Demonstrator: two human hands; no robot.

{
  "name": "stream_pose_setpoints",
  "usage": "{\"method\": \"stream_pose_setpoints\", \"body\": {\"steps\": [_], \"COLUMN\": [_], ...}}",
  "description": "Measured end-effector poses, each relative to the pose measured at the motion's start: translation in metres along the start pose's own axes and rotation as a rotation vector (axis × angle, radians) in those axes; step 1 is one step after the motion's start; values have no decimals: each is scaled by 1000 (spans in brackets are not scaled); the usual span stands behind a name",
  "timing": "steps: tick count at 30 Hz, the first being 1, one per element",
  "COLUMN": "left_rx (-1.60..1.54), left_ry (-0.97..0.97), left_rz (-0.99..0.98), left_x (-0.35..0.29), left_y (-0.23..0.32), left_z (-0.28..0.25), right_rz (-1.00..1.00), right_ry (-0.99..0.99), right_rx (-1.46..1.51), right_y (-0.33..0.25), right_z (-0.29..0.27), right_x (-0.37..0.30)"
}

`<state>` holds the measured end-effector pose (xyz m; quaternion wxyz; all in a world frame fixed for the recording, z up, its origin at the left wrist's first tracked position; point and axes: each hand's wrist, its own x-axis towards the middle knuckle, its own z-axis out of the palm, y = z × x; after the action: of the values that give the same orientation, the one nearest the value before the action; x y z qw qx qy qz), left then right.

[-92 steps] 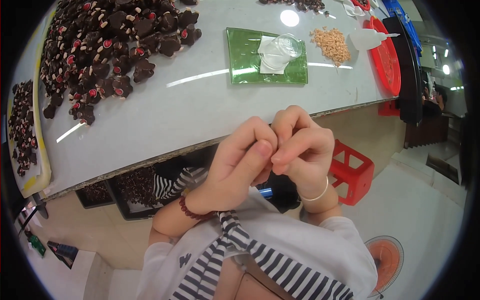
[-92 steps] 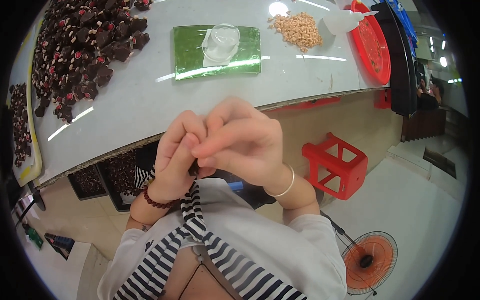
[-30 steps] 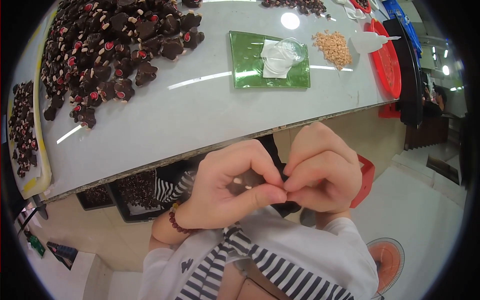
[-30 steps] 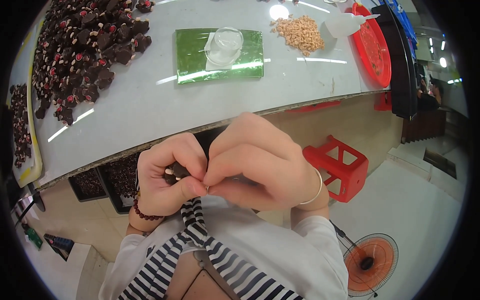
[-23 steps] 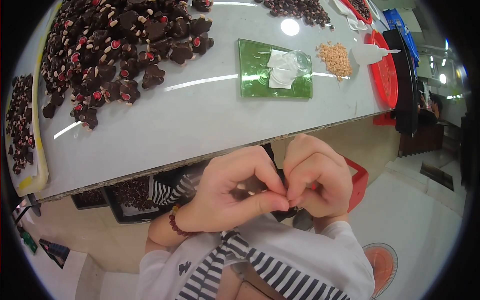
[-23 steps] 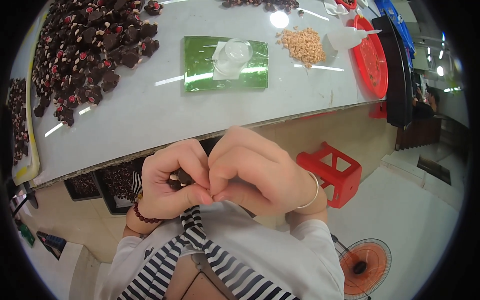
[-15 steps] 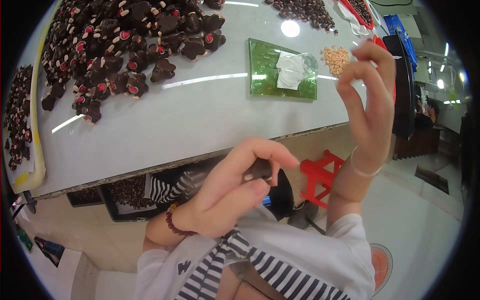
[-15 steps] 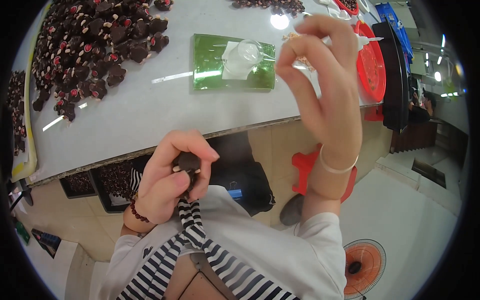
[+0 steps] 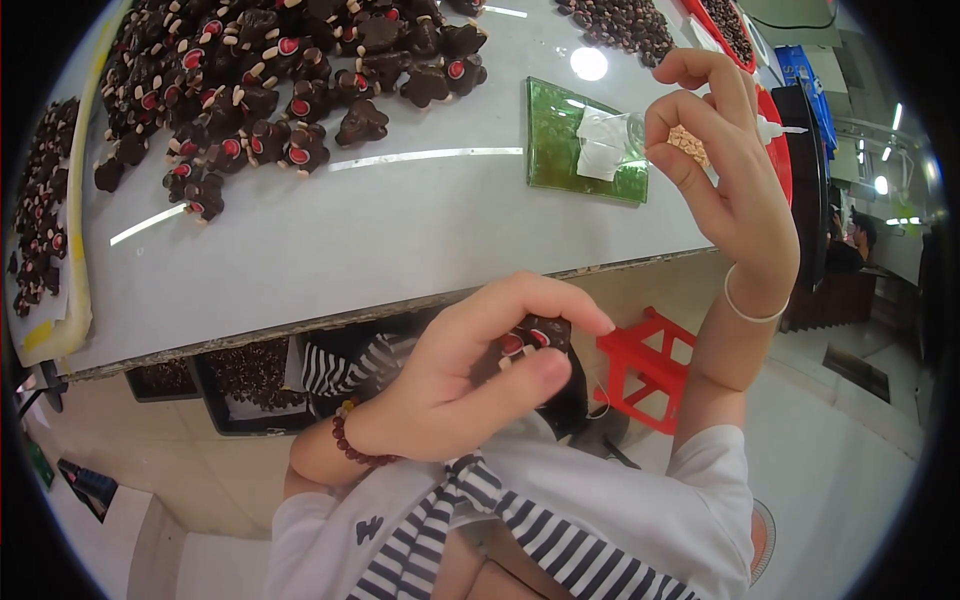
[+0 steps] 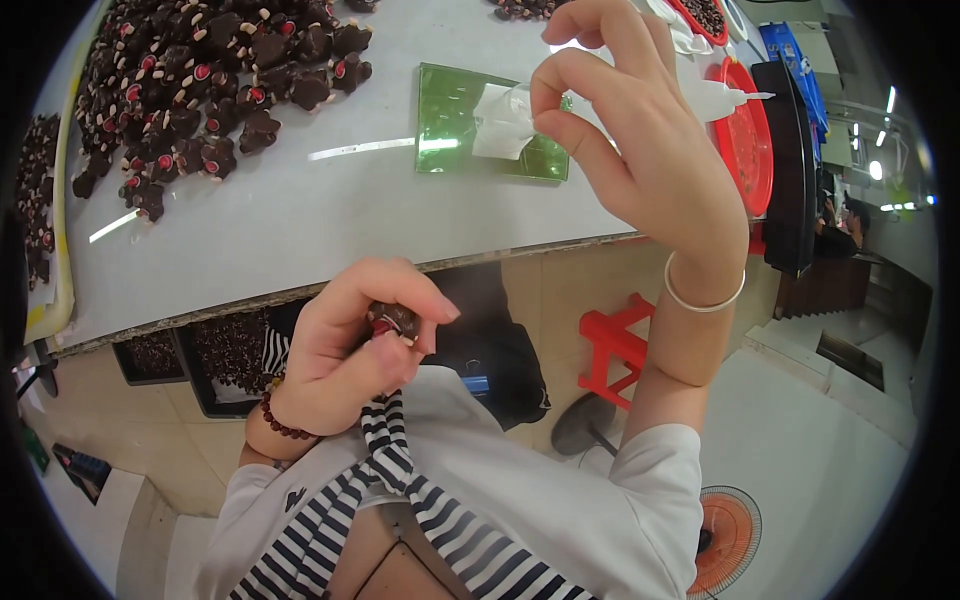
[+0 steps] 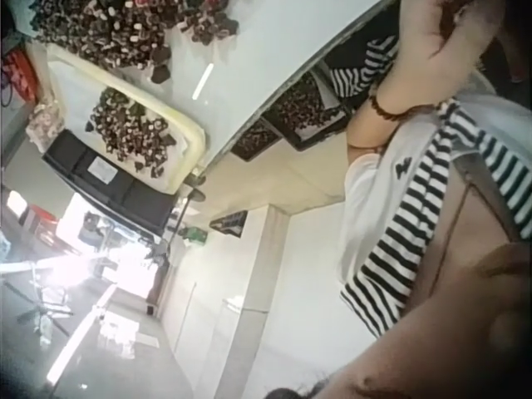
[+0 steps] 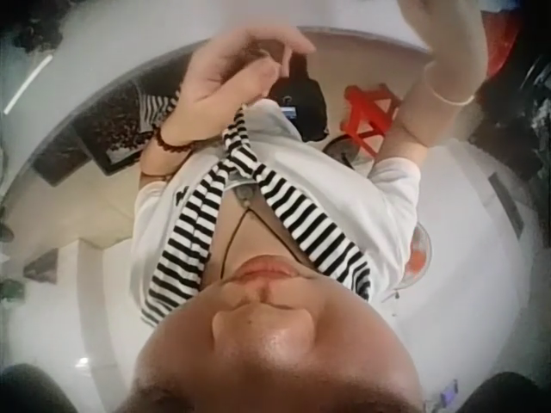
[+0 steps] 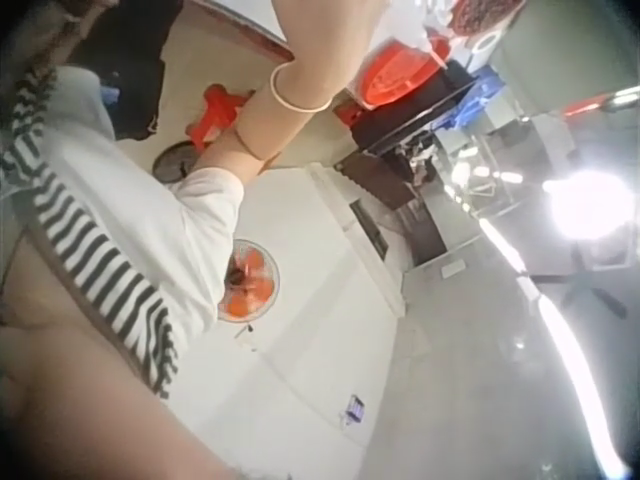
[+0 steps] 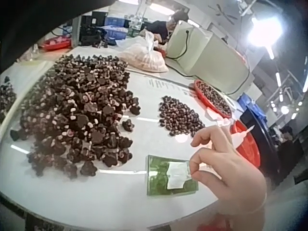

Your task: The person assembles small plastic or rubber ornaments by hand, inserting pins or stems into them.

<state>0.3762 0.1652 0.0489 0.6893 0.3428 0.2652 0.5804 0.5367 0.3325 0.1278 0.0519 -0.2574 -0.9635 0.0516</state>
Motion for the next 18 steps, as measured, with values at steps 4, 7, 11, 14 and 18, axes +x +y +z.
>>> {"method": "stream_pose_setpoints", "body": {"steps": [4,7,11,14,18], "left_rx": [-173,-226,-123,-170,-127], "left_ry": [93,-107,-35,0,216], "left_rz": [-83,25,96,87,-54], "left_x": [-8,-9,-14,-15,-7], "left_y": [-1,-6,-14,-15,-10], "left_z": [0,-9,-7,-2,15], "right_rz": [-49,130,434,436,379], "right_ry": [123,333,391,422,384], "right_rx": [179,694,1725,1901,2177], "right_y": [-5,-34,-89,-99,-90], "right_z": [10,9,35,52,63], "right_x": [1,-36,-67,-72,-76]}}
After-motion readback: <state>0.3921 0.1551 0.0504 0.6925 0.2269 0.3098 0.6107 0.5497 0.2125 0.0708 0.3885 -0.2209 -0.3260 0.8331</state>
